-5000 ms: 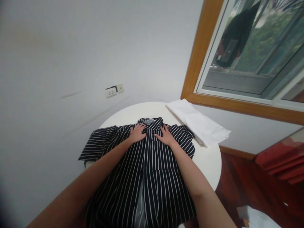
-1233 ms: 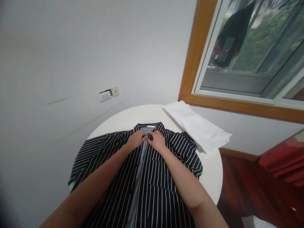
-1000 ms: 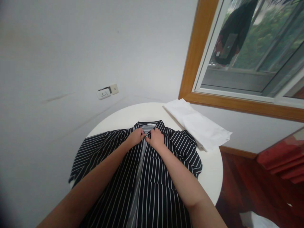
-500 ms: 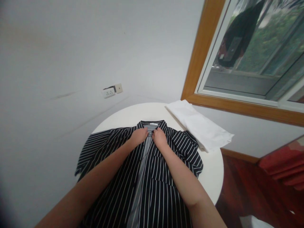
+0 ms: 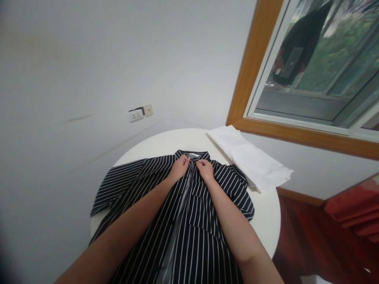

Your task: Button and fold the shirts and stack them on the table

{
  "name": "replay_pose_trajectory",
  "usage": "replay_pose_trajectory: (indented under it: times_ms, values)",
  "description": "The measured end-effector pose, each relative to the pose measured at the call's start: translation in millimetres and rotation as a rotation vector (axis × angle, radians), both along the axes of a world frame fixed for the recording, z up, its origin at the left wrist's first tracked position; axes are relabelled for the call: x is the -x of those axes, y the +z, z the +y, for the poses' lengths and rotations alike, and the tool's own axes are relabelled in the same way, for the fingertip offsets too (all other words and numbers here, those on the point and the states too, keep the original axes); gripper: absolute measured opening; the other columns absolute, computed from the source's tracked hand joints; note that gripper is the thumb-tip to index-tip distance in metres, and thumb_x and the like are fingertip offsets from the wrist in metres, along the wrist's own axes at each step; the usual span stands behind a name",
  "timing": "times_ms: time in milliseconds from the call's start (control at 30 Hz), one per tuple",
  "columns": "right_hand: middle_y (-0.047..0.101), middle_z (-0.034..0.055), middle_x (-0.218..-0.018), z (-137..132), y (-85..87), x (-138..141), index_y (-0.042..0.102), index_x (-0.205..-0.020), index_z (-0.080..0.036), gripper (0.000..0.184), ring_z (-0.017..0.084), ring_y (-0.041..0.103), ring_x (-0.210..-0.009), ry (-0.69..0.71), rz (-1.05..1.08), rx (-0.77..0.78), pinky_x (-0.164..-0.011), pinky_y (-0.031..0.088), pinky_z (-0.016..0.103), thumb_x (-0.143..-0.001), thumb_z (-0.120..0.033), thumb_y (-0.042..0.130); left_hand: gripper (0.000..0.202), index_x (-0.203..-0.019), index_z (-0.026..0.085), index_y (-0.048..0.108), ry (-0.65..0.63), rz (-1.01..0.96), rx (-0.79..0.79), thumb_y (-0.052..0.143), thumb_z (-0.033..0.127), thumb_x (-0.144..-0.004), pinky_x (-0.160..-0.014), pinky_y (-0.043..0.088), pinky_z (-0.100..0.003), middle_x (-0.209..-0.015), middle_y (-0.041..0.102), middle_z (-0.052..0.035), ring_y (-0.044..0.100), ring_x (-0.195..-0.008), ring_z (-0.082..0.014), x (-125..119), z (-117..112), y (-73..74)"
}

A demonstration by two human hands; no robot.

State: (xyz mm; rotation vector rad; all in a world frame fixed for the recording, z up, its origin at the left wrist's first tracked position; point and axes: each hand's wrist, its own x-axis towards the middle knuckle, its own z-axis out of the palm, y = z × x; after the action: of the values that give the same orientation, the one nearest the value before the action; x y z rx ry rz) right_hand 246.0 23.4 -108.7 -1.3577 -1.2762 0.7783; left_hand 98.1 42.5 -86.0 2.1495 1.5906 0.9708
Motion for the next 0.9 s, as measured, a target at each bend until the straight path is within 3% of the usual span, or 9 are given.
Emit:
replay_pose_trajectory:
  times_ms: [167,300,400,600,900]
  values:
    - [0.054,-0.0028,-0.059,0.1,7.2,9.6,0.063,-0.074,-0.017,0.029,0.012,0.045,-0.055,-0.009,0.081,-0.051,-0.056,0.038,0.023,-0.072,-0.045,0.058,0.027,-0.076,0.020,0.055,-0.073,-0.065,-0.035,0.042,0.037,-0.093,-0.060,0.037,-0.023,-0.062,0.057,0.0030,0.053,-0.059,-0.0125,5.9,0.3,-7.9]
    - [0.054,-0.0023,-0.063,-2.6,16.8,16.3,0.061,-0.079,-0.017,0.026,0.013,0.047,-0.061,-0.116,0.063,-0.188,-0.061,0.041,0.024,-0.073,-0.043,0.056,0.026,-0.075,0.020,0.057,-0.046,-0.065,-0.053,0.044,0.037,-0.092,-0.060,0.037,-0.023,-0.063,0.059,0.0026,0.054,-0.060,-0.0123,5.4,4.6,-9.0]
    - [0.054,-0.0018,-0.067,-4.1,18.0,19.7,0.060,-0.085,-0.017,0.027,0.013,0.048,-0.062,-0.087,0.045,-0.248,-0.062,0.042,0.024,-0.075,-0.042,0.053,0.026,-0.074,0.019,0.057,-0.042,-0.089,-0.054,0.046,0.036,-0.091,-0.062,0.038,-0.023,-0.064,0.061,0.0019,0.055,-0.061,-0.0124,5.0,7.0,-11.0]
    - [0.056,-0.0015,-0.063,1.4,6.2,19.5,0.064,-0.076,-0.017,0.027,0.014,0.048,-0.060,0.027,-0.110,-0.176,-0.063,0.040,0.026,-0.076,-0.041,0.051,0.023,-0.074,0.018,0.058,-0.084,-0.250,-0.025,0.050,0.034,-0.088,-0.065,0.044,-0.024,-0.067,0.065,0.0002,0.060,-0.064,-0.0126,7.6,12.0,-16.6]
    - [0.063,0.0010,-0.071,5.8,0.4,18.2,0.067,-0.086,-0.017,0.027,0.015,0.053,-0.064,0.066,-0.147,-0.183,-0.066,0.044,0.027,-0.077,-0.039,0.055,0.022,-0.076,0.020,0.055,-0.099,-0.272,-0.007,0.046,0.034,-0.090,-0.065,0.047,-0.025,-0.069,0.066,0.0005,0.062,-0.065,-0.0133,7.5,13.2,-17.7]
